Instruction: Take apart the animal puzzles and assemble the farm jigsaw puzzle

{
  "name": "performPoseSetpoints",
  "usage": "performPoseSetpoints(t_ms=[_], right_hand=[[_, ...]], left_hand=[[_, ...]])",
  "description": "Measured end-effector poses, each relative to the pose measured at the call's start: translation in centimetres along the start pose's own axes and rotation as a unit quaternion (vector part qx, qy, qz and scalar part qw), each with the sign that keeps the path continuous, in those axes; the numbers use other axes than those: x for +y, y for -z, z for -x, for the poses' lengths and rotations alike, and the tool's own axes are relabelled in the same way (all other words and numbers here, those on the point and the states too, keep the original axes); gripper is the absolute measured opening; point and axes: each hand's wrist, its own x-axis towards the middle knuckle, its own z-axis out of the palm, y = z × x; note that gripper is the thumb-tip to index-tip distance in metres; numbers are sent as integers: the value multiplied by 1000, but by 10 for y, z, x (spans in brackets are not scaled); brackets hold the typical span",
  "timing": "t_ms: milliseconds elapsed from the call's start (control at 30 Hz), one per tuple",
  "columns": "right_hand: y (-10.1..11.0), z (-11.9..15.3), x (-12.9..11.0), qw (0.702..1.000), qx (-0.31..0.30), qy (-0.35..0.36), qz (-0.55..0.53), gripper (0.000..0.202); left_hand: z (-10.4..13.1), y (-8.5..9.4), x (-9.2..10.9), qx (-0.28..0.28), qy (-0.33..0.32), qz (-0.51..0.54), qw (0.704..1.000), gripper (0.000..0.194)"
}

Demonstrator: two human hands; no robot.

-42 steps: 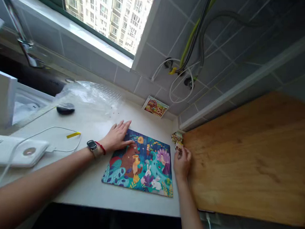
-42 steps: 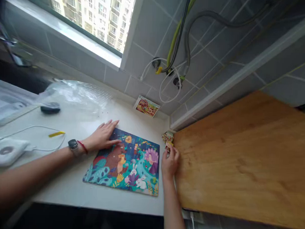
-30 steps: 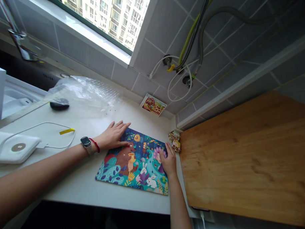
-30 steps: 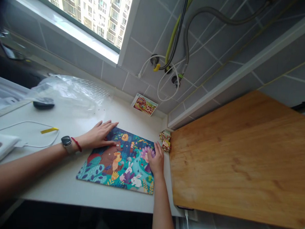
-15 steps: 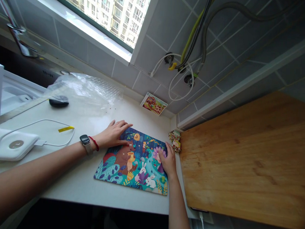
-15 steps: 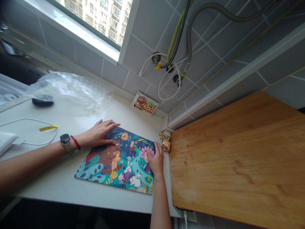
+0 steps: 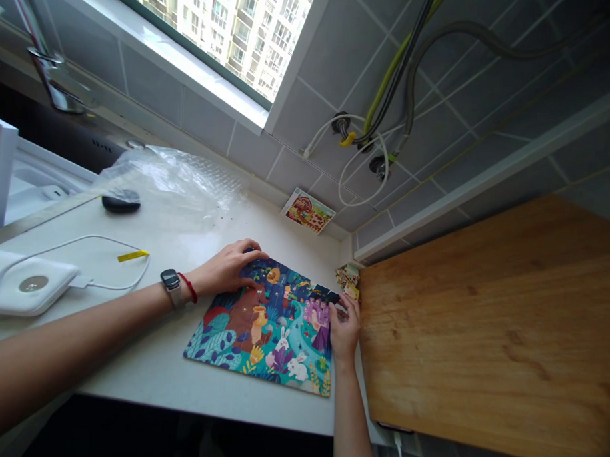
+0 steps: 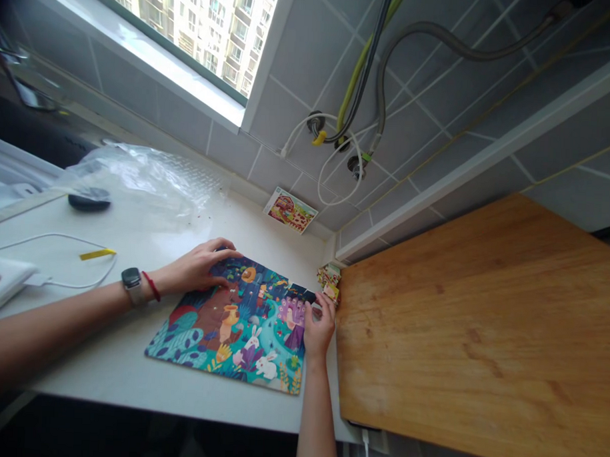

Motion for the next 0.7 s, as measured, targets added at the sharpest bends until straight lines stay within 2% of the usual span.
performPoseSetpoints(t_ms=[200,333,600,700], right_hand=[[-2,2,3,998,-5,-50,-31,56],[-1,2,5,995,-10,-86,-51,51],[3,2,3,994,-21,-98,-44,45],[3,2,1,994,-29,-97,-37,48]], left_hand=[[-1,4,5,11,0,24,1000,36],[-1,5,8,16,9,61,998,30],[-2,3,7,46,18,91,995,29],[0,-1,4,32,41,97,994,34]])
